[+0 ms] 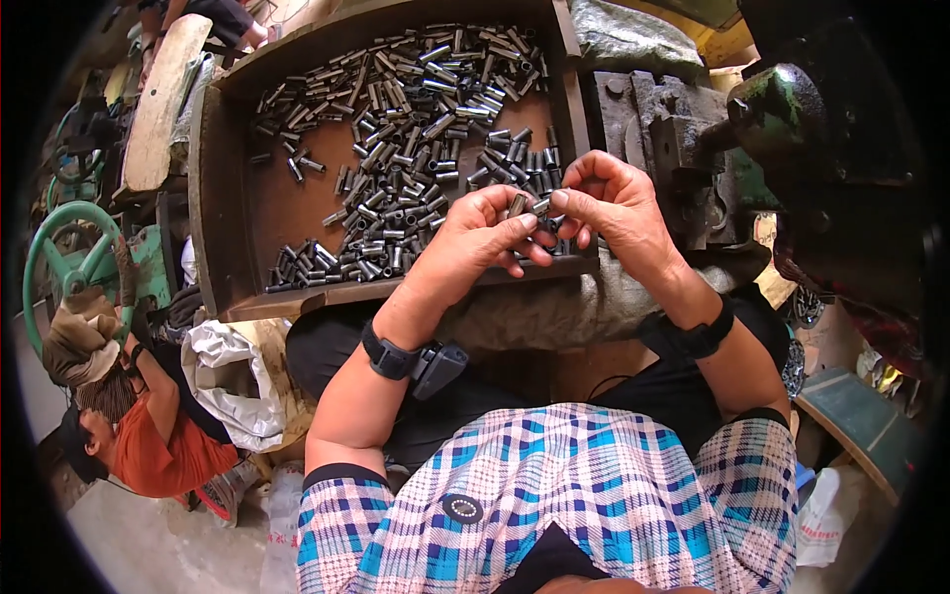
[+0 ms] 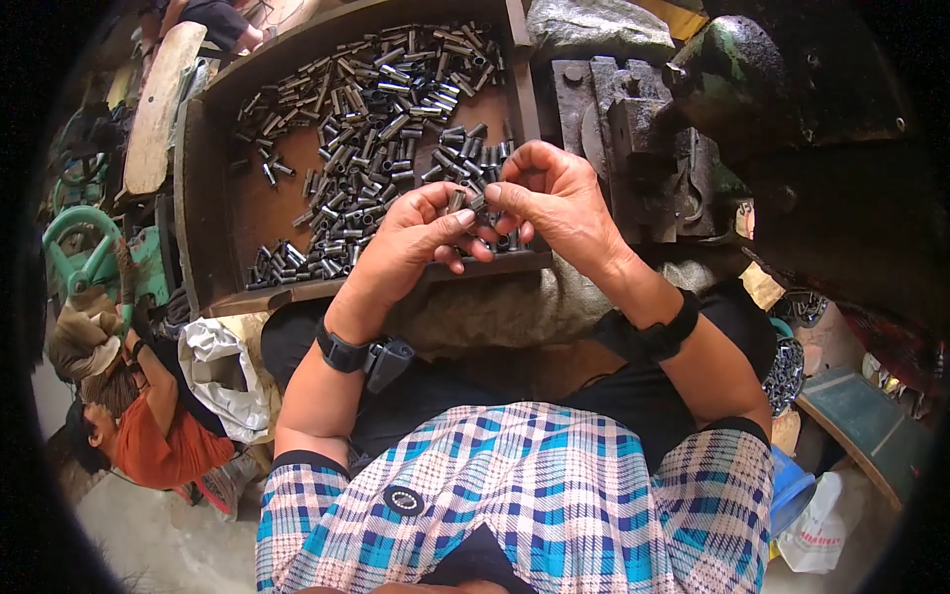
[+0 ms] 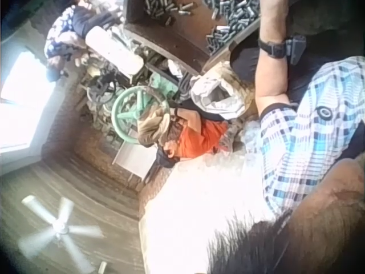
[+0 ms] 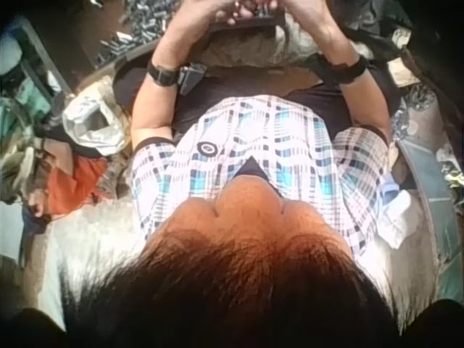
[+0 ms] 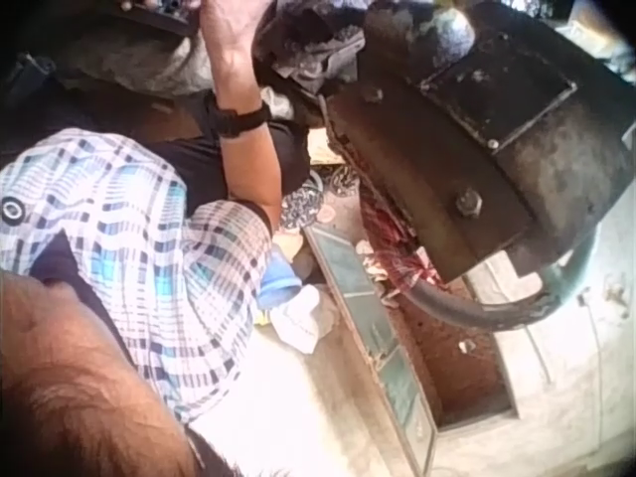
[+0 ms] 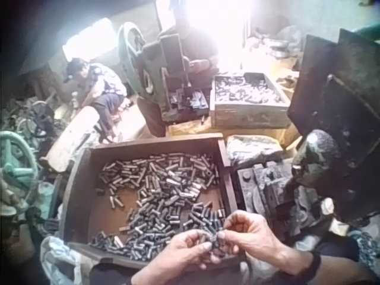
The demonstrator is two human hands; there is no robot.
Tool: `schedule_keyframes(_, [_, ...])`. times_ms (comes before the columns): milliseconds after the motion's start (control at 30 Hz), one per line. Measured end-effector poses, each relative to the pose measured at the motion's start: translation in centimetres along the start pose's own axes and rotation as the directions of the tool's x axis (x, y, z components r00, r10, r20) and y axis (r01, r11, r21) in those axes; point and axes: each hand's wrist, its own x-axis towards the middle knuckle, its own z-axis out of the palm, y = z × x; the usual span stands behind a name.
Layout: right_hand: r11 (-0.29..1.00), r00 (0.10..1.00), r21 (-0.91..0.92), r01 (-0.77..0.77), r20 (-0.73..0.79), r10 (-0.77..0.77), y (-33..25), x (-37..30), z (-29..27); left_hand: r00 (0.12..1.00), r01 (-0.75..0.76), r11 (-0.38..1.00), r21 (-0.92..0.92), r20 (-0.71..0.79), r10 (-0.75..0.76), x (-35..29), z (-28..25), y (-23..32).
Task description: Picking up and inspecting small metal bolts from a wooden tray and periodically placing them into a press machine for processing.
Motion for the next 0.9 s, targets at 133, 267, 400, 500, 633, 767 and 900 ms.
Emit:
schedule_keyframes(133, [0.999, 1.0, 0.051, 0.004, -0.025, -0.002, 0.0, 0.1, 0.1, 0.998, 0.026, 1.0, -0.003, -0.055, -0.026, -0.1, -0.3, -0.1])
schedule_keyframes(267, [0.997, 0.998, 0.082, -0.01, -0.053, 0.014, 0.2, 0.0, -0.1, 0.988, -0.082, 0.997, 0.001, -0.127, 0.082, 0.3, -0.6, -0.7])
schedule_keyframes(400, [1.0, 0.996, 0.018, -0.005, -0.085, 0.007, 0.6, 0.0, -0.3, 0.973, -0.115, 0.993, -0.003, -0.203, 0.112, 0.3, -0.3, -0.5])
schedule_keyframes(500, [0.995, 0.996, 0.091, -0.032, -0.085, 0.04, 0.7, 0.0, 0.0, 0.968, -0.15, 0.989, -0.018, -0.204, 0.143, 0.3, -0.2, -0.5])
schedule_keyframes(633, [0.991, 0.995, 0.123, -0.058, -0.073, 0.067, 0.7, 0.0, -0.1, 0.966, -0.17, 0.985, -0.038, -0.203, 0.159, 0.3, -0.3, -0.6])
schedule_keyframes(767, [0.976, 0.994, 0.199, -0.085, -0.046, 0.096, 1.0, 0.0, -0.1, 0.967, -0.183, 0.982, -0.052, -0.191, 0.17, 0.3, -0.3, -0.5])
schedule_keyframes(900, [0.947, 0.984, 0.28, -0.158, -0.03, 0.173, 0.7, 0.0, -0.1, 0.963, -0.189, 0.981, -0.036, -0.201, 0.178, 0.4, -0.1, -0.5])
